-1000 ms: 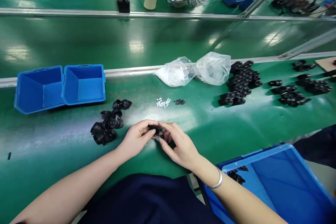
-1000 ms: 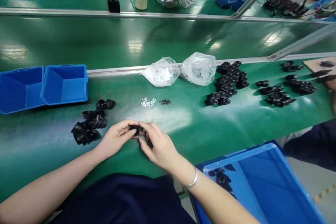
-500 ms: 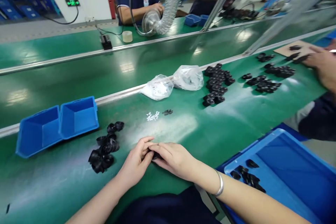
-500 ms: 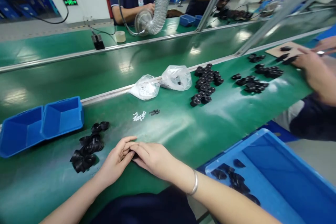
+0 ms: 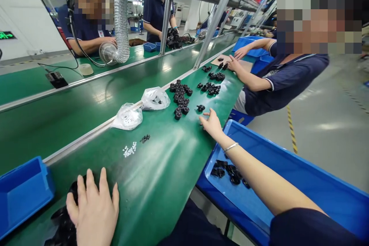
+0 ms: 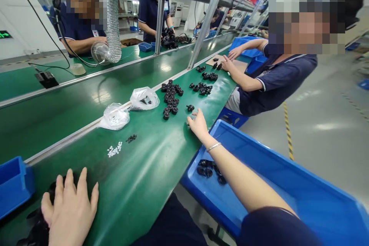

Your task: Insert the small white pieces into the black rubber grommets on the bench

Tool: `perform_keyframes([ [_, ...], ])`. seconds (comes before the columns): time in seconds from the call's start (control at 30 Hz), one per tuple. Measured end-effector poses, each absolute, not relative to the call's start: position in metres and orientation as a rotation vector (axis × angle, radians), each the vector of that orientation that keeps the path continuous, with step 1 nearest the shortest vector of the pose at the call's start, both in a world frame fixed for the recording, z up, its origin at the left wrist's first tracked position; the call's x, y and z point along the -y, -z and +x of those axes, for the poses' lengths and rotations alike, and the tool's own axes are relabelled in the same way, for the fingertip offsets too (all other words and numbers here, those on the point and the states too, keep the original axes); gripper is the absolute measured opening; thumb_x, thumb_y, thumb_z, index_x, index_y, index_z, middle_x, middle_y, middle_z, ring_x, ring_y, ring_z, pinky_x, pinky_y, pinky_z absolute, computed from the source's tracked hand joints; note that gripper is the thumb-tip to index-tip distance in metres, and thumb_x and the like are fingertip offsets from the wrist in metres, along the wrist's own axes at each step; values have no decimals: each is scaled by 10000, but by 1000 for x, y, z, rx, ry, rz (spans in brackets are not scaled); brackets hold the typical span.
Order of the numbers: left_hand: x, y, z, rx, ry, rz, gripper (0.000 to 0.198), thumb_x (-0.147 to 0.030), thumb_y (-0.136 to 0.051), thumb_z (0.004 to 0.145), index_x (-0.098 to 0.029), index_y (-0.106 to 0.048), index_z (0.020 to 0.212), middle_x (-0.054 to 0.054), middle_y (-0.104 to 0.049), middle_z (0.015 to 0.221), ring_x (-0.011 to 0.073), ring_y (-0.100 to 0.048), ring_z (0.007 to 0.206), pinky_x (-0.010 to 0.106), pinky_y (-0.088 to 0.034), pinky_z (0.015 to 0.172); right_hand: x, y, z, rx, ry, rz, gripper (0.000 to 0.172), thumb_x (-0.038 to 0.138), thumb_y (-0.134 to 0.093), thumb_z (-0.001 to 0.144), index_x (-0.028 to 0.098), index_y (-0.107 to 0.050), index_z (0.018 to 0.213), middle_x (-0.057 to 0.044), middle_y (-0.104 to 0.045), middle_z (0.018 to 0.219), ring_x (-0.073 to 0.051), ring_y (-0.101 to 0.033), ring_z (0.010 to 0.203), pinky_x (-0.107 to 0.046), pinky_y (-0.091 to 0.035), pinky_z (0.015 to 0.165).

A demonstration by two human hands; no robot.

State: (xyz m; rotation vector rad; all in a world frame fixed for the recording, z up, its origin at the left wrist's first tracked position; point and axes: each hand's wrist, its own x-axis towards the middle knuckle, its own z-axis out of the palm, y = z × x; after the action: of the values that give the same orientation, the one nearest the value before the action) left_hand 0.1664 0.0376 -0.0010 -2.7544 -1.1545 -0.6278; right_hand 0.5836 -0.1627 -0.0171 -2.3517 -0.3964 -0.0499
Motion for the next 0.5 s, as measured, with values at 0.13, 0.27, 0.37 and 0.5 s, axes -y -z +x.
perform_keyframes([
  [0.13,-44,6,159,960,653,-2835,474,-225,-516,934,-101,-472,1389,257,-438,1451,432,-404,1363,601,-351,1085,153,33,578,420,190,-2248,628,182,-542,772,73,-386,1371,-187,-604,1184,-173,-595,648,-403,-536,770],
  [0.27,-49,9,158,718,707,-3015,474,-179,-473,955,-165,-424,1427,203,-480,1412,353,-499,1289,514,-449,1045,144,28,548,596,216,-2117,498,214,-506,818,129,-442,1305,-147,-584,1160,-165,-588,675,-373,-542,712],
  [0.37,-52,10,160,694,752,-2990,489,-193,-512,943,-163,-421,1422,204,-448,1441,391,-350,1406,564,-385,1103,132,15,512,787,140,-2027,344,257,-505,879,175,-526,1213,-108,-601,1093,-180,-613,769,-332,-542,691],
  [0.5,-55,13,161,766,682,-2967,386,-224,-483,958,-131,-494,1333,205,-460,1425,380,-458,1324,534,-463,1040,103,3,465,1148,-188,-1928,195,268,-562,901,206,-609,1080,-62,-637,985,-168,-641,793,-292,-542,680],
])
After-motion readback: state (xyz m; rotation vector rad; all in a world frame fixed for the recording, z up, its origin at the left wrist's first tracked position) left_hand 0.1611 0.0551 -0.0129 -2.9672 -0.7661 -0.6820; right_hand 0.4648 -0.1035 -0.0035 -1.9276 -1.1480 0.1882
